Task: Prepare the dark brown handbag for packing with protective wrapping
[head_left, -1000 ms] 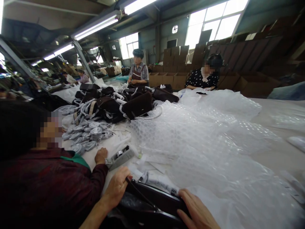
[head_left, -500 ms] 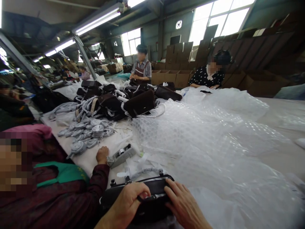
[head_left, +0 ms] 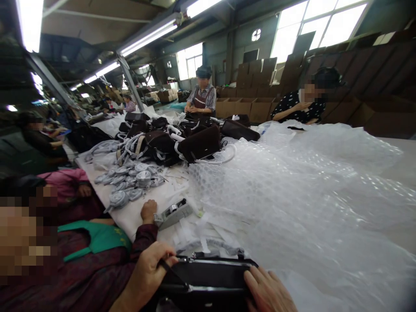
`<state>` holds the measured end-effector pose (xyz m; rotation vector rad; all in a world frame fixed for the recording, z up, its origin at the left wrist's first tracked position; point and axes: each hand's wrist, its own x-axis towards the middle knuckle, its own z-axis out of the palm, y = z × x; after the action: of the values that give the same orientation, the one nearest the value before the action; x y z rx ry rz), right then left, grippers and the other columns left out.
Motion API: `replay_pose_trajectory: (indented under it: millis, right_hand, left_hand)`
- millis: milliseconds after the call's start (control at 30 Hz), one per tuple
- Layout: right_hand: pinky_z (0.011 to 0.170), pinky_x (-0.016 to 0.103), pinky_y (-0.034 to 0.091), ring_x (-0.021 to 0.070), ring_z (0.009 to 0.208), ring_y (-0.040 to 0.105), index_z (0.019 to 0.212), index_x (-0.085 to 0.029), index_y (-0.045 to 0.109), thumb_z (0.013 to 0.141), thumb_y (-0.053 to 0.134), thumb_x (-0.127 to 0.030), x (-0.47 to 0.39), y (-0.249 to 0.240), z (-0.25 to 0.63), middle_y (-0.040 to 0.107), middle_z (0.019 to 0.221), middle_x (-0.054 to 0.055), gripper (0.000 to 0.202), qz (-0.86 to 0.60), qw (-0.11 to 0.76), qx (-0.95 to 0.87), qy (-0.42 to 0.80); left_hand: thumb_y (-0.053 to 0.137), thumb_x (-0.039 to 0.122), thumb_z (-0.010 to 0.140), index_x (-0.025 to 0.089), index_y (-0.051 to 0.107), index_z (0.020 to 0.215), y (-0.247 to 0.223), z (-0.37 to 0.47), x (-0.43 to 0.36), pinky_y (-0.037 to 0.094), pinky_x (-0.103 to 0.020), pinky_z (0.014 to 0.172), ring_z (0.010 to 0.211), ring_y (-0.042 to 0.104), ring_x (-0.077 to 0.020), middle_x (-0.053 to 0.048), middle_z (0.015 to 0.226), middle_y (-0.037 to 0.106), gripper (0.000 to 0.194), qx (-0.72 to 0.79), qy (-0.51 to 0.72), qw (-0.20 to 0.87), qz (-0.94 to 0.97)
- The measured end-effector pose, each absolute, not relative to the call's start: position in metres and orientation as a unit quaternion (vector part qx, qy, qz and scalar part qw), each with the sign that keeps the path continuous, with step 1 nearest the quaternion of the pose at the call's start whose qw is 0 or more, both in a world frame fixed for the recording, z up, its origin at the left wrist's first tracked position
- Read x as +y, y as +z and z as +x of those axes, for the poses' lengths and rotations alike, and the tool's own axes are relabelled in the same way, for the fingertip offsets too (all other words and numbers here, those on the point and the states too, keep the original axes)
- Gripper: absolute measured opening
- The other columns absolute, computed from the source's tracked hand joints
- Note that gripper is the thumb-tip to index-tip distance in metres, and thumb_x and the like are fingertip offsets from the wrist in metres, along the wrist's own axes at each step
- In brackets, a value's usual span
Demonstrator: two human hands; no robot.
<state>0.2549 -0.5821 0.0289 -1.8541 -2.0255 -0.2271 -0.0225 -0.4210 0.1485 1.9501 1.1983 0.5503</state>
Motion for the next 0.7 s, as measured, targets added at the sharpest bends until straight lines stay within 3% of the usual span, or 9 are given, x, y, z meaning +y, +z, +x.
replay_pose_trajectory:
  millis: [67, 133, 200, 333, 467, 567, 700]
  right_hand:
    - [0.087, 0.045, 0.044, 0.0329, 0.101, 0.063, 0.109, -0.025, 0.057, 0.053, 0.084, -0.033, -0.569, 0.041, 0.241, 0.07, 0.115, 0.01, 0.063, -0.637, 0.196, -0.737, -0.112]
    - [0.102, 0.052, 0.038, 0.0399, 0.121, 0.055, 0.134, -0.022, 0.047, 0.05, 0.087, -0.053, -0.551, 0.055, 0.225, 0.059, 0.137, 0.017, 0.098, -0.592, 0.189, -0.778, -0.097]
    - [0.103, 0.053, 0.038, 0.0398, 0.118, 0.057, 0.143, -0.021, 0.039, 0.05, 0.089, -0.059, -0.532, 0.066, 0.213, 0.06, 0.135, 0.017, 0.112, -0.588, 0.155, -0.794, -0.027]
    - [0.09, 0.047, 0.047, 0.032, 0.098, 0.062, 0.111, -0.022, 0.059, 0.065, 0.088, -0.047, -0.511, 0.068, 0.214, 0.067, 0.106, 0.006, 0.06, -0.619, 0.08, -0.773, 0.115]
    - [0.082, 0.041, 0.045, 0.0278, 0.089, 0.061, 0.094, -0.025, 0.057, 0.078, 0.078, -0.035, -0.516, 0.062, 0.238, 0.067, 0.096, 0.001, 0.028, -0.621, 0.112, -0.77, 0.093]
    - [0.077, 0.038, 0.042, 0.0253, 0.08, 0.061, 0.09, -0.027, 0.056, 0.078, 0.078, -0.028, -0.525, 0.06, 0.247, 0.066, 0.088, -0.001, 0.025, -0.61, 0.123, -0.781, 0.057]
    - [0.071, 0.039, 0.041, 0.0261, 0.075, 0.061, 0.091, -0.027, 0.054, 0.07, 0.086, -0.036, -0.533, 0.058, 0.244, 0.065, 0.085, -0.001, 0.039, -0.613, 0.124, -0.781, 0.0]
  left_hand:
    - [0.052, 0.041, 0.088, 0.021, 0.068, 0.072, 0.153, -0.013, -0.435, 0.044, -0.025, 0.067, 0.067, 0.058, -0.0147, -0.003, 0.07, 0.066, 0.031, 0.409, 0.195, 0.381, 0.806]
    - [0.046, 0.043, 0.092, 0.021, 0.067, 0.074, 0.156, 0.0, -0.448, 0.043, -0.024, 0.064, 0.064, 0.057, -0.0134, -0.003, 0.068, 0.065, 0.035, 0.365, 0.183, 0.417, 0.812]
    - [0.046, 0.046, 0.092, 0.02, 0.067, 0.077, 0.159, 0.01, -0.455, 0.042, -0.024, 0.064, 0.065, 0.057, -0.0135, -0.003, 0.069, 0.065, 0.037, 0.346, 0.176, 0.452, 0.803]
    - [0.05, 0.048, 0.089, 0.018, 0.066, 0.073, 0.169, 0.009, -0.449, 0.04, -0.024, 0.066, 0.065, 0.054, -0.0128, -0.002, 0.067, 0.061, 0.037, 0.336, 0.154, 0.501, 0.783]
    - [0.051, 0.046, 0.086, 0.017, 0.063, 0.068, 0.172, -0.024, -0.432, 0.036, -0.023, 0.059, 0.061, 0.048, -0.0114, 0.0, 0.062, 0.054, 0.037, 0.406, 0.181, 0.498, 0.744]
    - [0.05, 0.038, 0.088, 0.018, 0.065, 0.069, 0.162, -0.05, -0.424, 0.038, -0.025, 0.061, 0.063, 0.052, -0.013, -0.002, 0.064, 0.061, 0.031, 0.406, 0.162, 0.448, 0.779]
    - [0.048, 0.019, 0.083, 0.019, 0.068, 0.073, 0.159, -0.062, -0.423, 0.043, -0.031, 0.074, 0.074, 0.059, -0.0182, -0.005, 0.071, 0.069, 0.022, 0.366, 0.106, 0.276, 0.882]
